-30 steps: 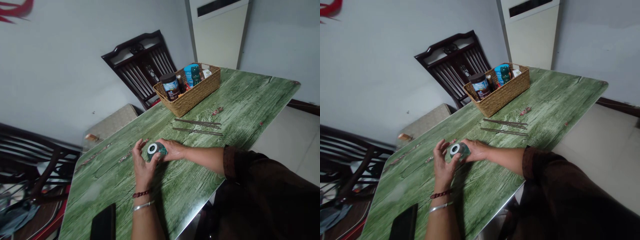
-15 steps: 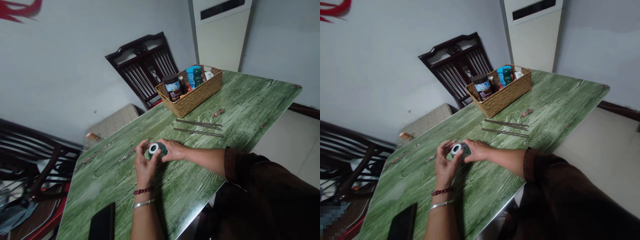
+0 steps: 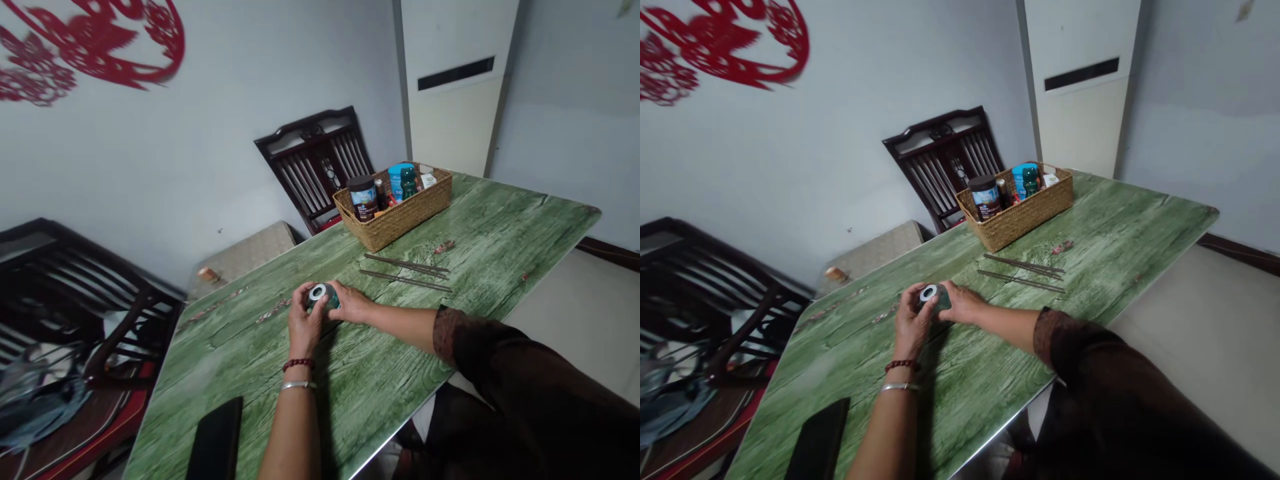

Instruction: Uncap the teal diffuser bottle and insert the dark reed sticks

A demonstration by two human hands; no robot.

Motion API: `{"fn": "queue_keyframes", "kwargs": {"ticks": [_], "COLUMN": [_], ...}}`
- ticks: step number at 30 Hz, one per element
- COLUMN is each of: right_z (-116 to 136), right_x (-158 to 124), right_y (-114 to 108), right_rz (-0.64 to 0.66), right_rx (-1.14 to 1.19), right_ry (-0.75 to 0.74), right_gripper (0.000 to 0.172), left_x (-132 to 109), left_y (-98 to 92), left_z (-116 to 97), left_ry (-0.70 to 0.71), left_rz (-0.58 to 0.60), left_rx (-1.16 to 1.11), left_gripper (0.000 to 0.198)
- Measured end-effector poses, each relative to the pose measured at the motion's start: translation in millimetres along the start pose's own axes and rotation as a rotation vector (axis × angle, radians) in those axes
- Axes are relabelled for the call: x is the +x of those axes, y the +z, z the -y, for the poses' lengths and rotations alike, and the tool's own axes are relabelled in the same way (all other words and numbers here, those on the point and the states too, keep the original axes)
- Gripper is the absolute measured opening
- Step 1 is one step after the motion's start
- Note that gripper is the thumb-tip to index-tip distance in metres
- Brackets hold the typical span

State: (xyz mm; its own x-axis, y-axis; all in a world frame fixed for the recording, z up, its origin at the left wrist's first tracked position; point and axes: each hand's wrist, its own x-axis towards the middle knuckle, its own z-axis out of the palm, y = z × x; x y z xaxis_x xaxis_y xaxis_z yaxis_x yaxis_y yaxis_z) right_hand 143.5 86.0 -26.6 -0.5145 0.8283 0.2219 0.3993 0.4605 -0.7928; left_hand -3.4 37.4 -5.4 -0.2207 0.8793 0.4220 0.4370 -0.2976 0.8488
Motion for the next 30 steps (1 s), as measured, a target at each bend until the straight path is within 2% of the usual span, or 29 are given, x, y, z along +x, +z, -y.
{"fn": "queue_keyframes", "kwargs": {"ticks": [4, 8, 10, 11, 13, 14, 15, 17, 19, 22, 25, 30], "right_z": [3, 8, 11, 13, 15, 16, 17, 18, 19, 20, 18, -1], "right_x": [2, -8, -14, -17, -22, -24, -26, -32, -41, -55, -70, -85], "right_y": [1, -5, -13, -20, -38, -49, -62, -89, -115, -136, -126, -73], "right_rz": [0.002, 0.042, 0.034, 0.011, -0.064, -0.098, -0.127, -0.165, -0.191, -0.156, -0.099, -0.030], "right_rx": [0.023, 0.095, 0.177, 0.223, 0.305, 0.340, 0.378, 0.492, 0.665, 0.844, 0.885, 0.829], "right_ry": [0.024, 0.041, 0.065, 0.083, 0.100, 0.091, 0.070, 0.031, 0.048, 0.075, 0.123, 0.297], "right_gripper": [0.076, 0.079, 0.081, 0.078, 0.060, 0.048, 0.044, 0.058, 0.068, 0.073, 0.076, 0.075], "left_x": [0, -9, -16, -20, -30, -36, -43, -57, -72, -90, -98, -102], "left_y": [-1.2, -3.8, -9.9, -15.1, -30.0, -39.1, -48.6, -66.6, -78.8, -80.5, -66.8, -46.3], "left_z": [-7, -19, -25, -28, -36, -39, -43, -51, -55, -55, -48, -39], "left_ry": [-0.026, -0.074, -0.122, -0.159, -0.248, -0.275, -0.312, -0.470, -0.563, -0.634, -0.669, -0.635], "left_rz": [0.003, 0.014, -0.035, -0.085, -0.191, -0.212, -0.190, -0.126, -0.086, -0.091, -0.128, -0.145], "left_rx": [-0.019, -0.099, -0.191, -0.254, -0.381, -0.410, -0.442, -0.633, -0.748, -0.767, -0.673, -0.487], "left_gripper": [0.037, 0.045, 0.050, 0.052, 0.053, 0.053, 0.055, 0.062, 0.069, 0.071, 0.072, 0.074]}}
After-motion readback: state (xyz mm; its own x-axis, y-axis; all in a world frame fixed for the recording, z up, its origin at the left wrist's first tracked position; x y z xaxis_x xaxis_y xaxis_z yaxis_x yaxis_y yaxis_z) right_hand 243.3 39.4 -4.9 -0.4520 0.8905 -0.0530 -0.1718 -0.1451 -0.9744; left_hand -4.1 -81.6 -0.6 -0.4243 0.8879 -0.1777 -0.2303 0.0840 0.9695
